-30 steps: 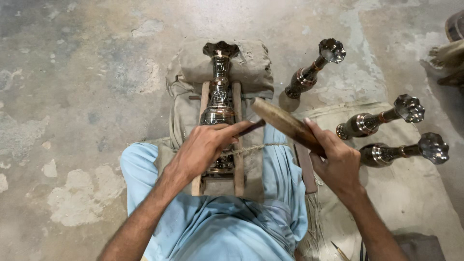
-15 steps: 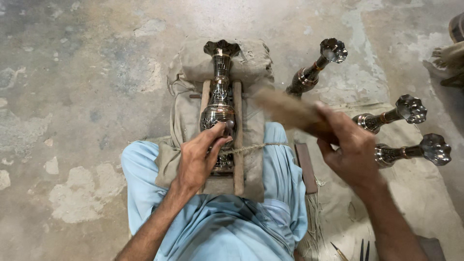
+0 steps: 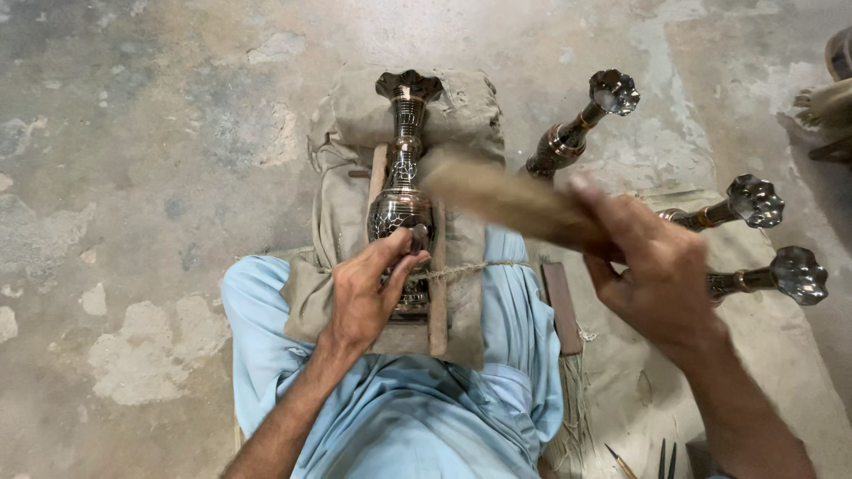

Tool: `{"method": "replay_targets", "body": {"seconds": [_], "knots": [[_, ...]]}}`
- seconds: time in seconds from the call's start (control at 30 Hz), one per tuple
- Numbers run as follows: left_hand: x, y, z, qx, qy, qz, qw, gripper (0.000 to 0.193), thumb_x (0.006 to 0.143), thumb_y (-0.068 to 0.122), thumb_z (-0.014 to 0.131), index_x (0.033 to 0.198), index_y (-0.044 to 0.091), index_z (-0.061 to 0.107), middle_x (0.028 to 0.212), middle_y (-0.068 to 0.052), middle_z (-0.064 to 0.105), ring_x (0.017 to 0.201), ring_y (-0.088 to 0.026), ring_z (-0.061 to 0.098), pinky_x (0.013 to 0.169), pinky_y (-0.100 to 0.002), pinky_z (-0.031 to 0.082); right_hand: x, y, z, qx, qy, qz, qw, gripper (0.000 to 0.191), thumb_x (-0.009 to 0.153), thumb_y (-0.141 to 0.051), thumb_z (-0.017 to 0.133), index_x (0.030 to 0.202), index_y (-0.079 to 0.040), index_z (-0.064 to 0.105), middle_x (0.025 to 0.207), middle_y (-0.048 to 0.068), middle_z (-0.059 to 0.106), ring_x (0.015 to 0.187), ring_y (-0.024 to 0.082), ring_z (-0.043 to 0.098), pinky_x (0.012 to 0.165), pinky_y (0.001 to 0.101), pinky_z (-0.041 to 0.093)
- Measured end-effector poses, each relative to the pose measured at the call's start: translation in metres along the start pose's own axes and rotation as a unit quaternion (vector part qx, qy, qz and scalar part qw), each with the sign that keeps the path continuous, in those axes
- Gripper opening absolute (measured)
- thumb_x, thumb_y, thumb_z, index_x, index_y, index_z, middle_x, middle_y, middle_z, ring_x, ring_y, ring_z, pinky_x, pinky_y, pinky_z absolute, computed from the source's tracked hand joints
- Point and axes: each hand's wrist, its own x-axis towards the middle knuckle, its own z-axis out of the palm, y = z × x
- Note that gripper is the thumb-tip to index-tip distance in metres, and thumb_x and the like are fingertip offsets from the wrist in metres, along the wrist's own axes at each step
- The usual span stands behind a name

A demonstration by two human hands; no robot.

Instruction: The person sits on the floor and uses a hammer and chisel to emboss a decorative pattern onto a metal vessel clamped in a wooden jig. The person repeatedly strikes the chisel to create raised designs on the vessel's surface.

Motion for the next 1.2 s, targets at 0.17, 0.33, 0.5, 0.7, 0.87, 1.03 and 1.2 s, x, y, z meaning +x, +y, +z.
{"method": "replay_targets", "body": {"seconds": [0.17,0.33,0.5,0.7,0.87,1.03,1.2], "knots": [[0.006,0.002,0.000,-0.018,-0.003,-0.020,1.000,0.039,0.093,0.000,0.075,0.130,0.001,0.060,0.110,-0.016,0.075,0.102,-0.023,0.078,0.083,-0.032,0.067,-0.006,0.003,0.004,-0.159,-0.066,0.001,0.985,0.072,0.086,-0.006,0.072,0.152,-0.030,0.054,0.100,0.003,0.074,0.077,0.020,0.070,0.067,0.0374,0.060],[0.013,0.009,-0.002,0.018,-0.001,-0.011,1.000,0.037,0.092,0.004,0.077,0.127,0.002,0.064,0.109,-0.016,0.076,0.097,-0.026,0.078,0.079,-0.036,0.064,-0.004,0.012,0.025,-0.203,-0.132,0.003,0.970,0.070,0.088,-0.008,0.068,0.152,-0.032,0.054,0.099,0.003,0.072,0.078,0.020,0.072,0.068,0.0373,0.061],[0.016,0.014,-0.006,0.031,-0.021,-0.015,0.999,0.039,0.092,0.005,0.076,0.129,0.004,0.064,0.106,-0.014,0.075,0.092,-0.027,0.077,0.075,-0.037,0.063,-0.011,0.018,0.025,-0.185,-0.091,-0.007,0.978,0.071,0.087,-0.006,0.068,0.151,-0.032,0.053,0.102,0.002,0.073,0.083,0.021,0.072,0.071,0.0389,0.060],[0.014,0.012,-0.005,0.037,-0.020,-0.004,0.999,0.038,0.094,0.008,0.076,0.130,0.005,0.064,0.105,-0.012,0.075,0.090,-0.026,0.077,0.074,-0.037,0.062,-0.007,0.007,0.005,0.058,0.061,-0.003,0.996,0.064,0.091,-0.008,0.070,0.150,-0.021,0.047,0.112,0.014,0.070,0.087,0.025,0.071,0.074,0.0381,0.061],[0.018,0.015,-0.005,0.039,-0.047,-0.023,0.998,0.034,0.094,0.009,0.076,0.126,0.007,0.067,0.105,-0.011,0.076,0.087,-0.024,0.077,0.073,-0.036,0.063,-0.007,0.007,0.004,-0.104,0.029,-0.052,0.993,0.062,0.096,-0.007,0.073,0.152,-0.027,0.054,0.104,0.006,0.074,0.080,0.020,0.071,0.068,0.0369,0.059],[0.028,0.019,-0.006,0.026,-0.061,-0.027,0.997,0.042,0.091,0.009,0.076,0.132,0.008,0.065,0.109,-0.013,0.076,0.089,-0.027,0.077,0.072,-0.038,0.062,-0.013,0.017,0.019,-0.154,-0.005,-0.022,0.988,0.064,0.093,-0.011,0.075,0.151,-0.030,0.056,0.101,0.005,0.075,0.077,0.019,0.070,0.066,0.0374,0.060],[0.034,0.021,-0.009,0.029,-0.091,-0.019,0.995,0.044,0.092,0.009,0.074,0.136,0.010,0.064,0.110,-0.015,0.076,0.092,-0.032,0.075,0.074,-0.041,0.060,-0.023,0.013,0.025,0.065,0.041,0.058,0.995,0.075,0.085,-0.010,0.068,0.155,-0.024,0.044,0.114,0.013,0.070,0.089,0.024,0.071,0.075,0.0390,0.061]]}}
